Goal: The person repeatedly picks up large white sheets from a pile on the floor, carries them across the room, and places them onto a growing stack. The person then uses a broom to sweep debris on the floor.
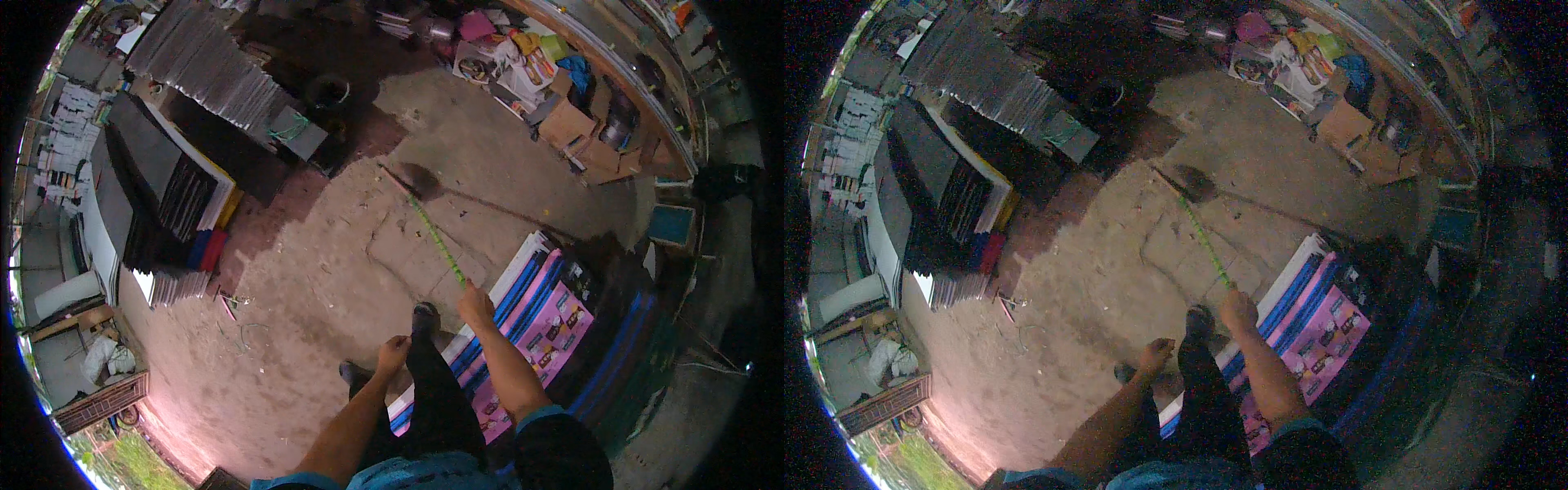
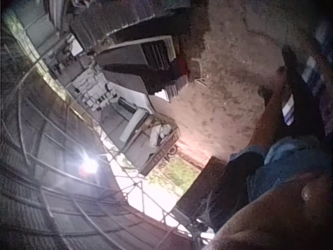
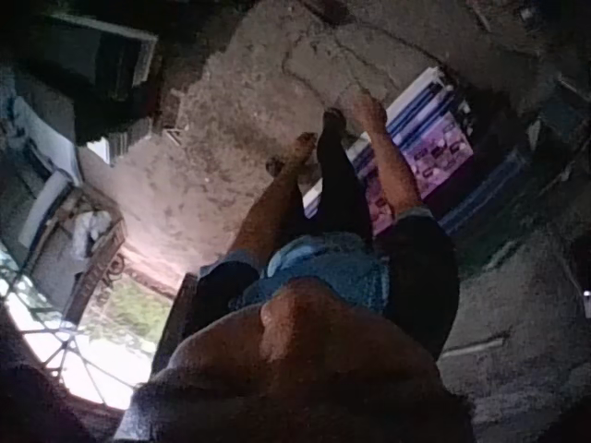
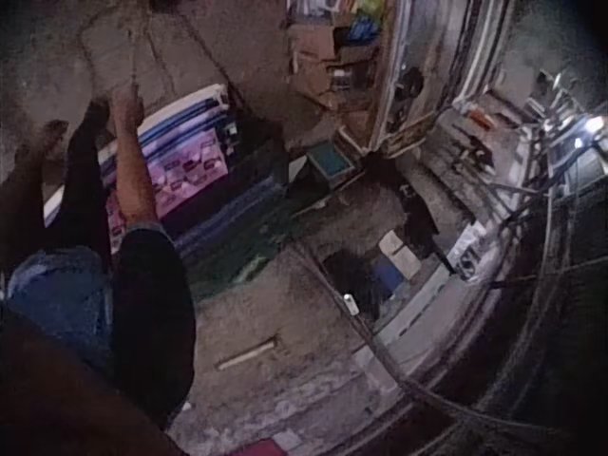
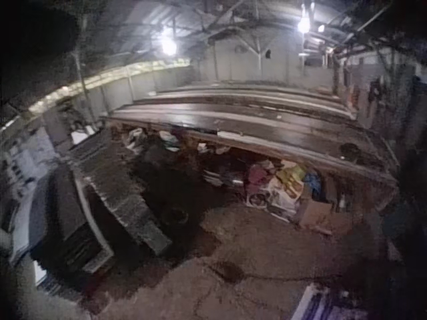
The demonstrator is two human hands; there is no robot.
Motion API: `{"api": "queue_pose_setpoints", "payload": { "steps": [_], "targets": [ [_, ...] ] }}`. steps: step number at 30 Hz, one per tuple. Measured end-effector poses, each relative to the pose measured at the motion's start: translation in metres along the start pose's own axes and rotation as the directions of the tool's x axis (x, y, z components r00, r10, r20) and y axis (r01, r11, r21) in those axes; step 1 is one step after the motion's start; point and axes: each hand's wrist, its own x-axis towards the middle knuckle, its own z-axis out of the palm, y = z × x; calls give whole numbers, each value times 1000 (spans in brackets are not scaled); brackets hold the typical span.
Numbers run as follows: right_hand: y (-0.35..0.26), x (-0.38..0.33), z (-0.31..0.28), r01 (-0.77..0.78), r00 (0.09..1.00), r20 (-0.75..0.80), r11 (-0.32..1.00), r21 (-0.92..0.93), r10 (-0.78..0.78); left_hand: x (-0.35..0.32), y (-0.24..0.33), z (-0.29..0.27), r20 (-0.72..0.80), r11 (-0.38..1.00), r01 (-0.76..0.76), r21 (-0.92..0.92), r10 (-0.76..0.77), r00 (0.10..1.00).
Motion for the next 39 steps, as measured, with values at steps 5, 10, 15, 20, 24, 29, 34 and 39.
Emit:
{"api": "queue_pose_setpoints", "payload": {
  "steps": [5,10,15,20,24,29,34,39],
  "targets": [
    [-20,99,-32,-51,963,-267,997,-55,34,18,-6,-7,-1,999,27,-30,-27,1000],
    [-70,243,-60,-93,941,-323,995,29,98,36,22,-6,-50,998,-42,-45,40,998],
    [-81,318,-51,-63,959,-277,998,-1,61,79,61,12,-31,969,-237,-64,236,971],
    [-105,215,16,54,978,-189,982,-181,-88,80,75,15,-36,962,-114,-246,108,993],
    [-82,120,-9,128,992,22,978,-165,-126,43,87,4,-20,977,-41,-207,38,999],
    [-97,167,-1,93,943,-290,965,-244,-164,29,42,1,-58,965,-108,-239,97,994],
    [-138,221,10,241,927,-207,919,-313,-314,17,15,-7,-61,973,-60,-223,48,997],
    [-133,127,48,380,901,-56,844,-379,-431,16,-28,6,-73,957,-107,-272,90,993]
  ]
}}
